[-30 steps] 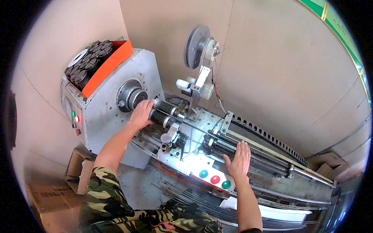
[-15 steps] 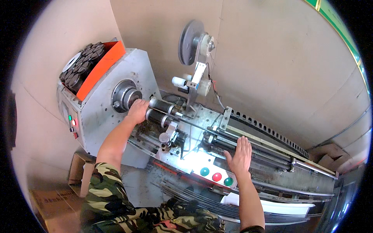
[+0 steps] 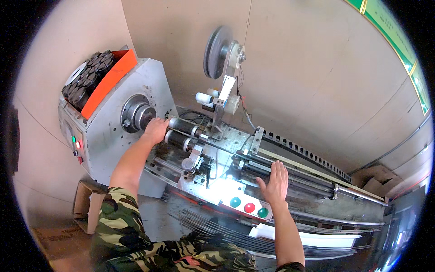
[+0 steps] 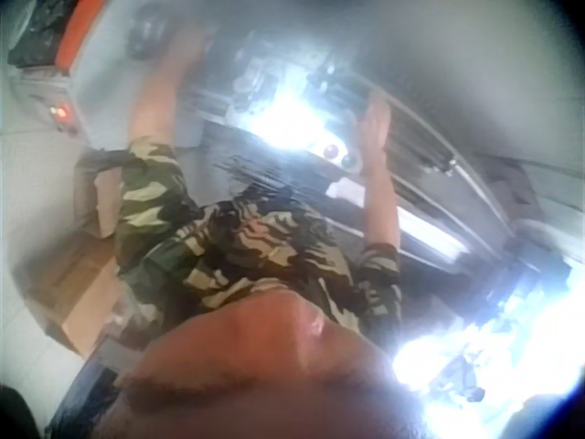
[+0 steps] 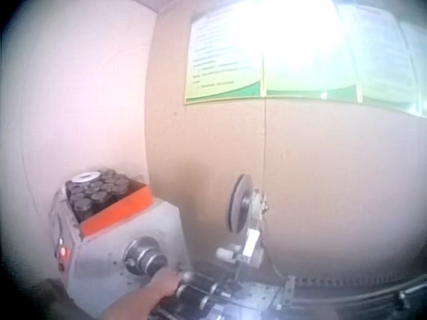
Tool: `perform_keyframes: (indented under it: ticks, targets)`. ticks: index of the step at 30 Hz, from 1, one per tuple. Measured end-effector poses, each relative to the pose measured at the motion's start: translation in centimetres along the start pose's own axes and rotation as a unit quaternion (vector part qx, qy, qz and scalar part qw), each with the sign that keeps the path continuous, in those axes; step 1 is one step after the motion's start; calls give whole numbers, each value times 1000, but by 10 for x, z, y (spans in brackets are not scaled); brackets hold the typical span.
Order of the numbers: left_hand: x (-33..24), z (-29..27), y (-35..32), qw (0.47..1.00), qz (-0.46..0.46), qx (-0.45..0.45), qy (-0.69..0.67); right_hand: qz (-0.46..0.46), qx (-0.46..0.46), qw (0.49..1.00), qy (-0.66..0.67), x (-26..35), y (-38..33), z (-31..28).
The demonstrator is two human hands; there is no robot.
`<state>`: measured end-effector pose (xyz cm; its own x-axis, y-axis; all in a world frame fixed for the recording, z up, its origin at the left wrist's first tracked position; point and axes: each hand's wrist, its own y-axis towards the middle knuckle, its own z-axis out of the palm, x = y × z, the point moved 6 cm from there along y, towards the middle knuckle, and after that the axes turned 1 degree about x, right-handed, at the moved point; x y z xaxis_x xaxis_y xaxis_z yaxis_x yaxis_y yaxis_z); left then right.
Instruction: The person operates a metal processing machine, repeatedly inserting cylindrical metal rods into the machine's rollers and guiding them through the mechanism. The person removes the processed rods and places them on a nearby surface, then repeats the process with new rods from a stack.
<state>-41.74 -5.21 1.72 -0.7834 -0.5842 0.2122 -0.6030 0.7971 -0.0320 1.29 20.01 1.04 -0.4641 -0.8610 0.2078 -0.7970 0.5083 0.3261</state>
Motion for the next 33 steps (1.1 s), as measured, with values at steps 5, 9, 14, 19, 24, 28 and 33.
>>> perform_keyframes:
  ticks: [5,9,14,19,24,28,33]
  targets:
    - [1,-3,2,999,11,30,15,12,8,1000,1,3,-4,5]
    - [1,1,5,1000,18,15,-15,6,-4,1000,2,2,-2,0]
    - [5,14,14,999,31,20,1,8,-4,1000,0,0,1,-4]
    - [-2,1,11,999,38,1,-2,10,-3,1000,-9,-2,1,-3]
    - [3,8,11,998,48,-35,-20,19,-1,1000,-12,-2,2,0]
    - [0,1,9,998,56,-27,-17,27,0,1000,-16,-2,2,-1]
    - [2,5,11,998,66,-11,10,34,1,999,-20,-1,2,0]
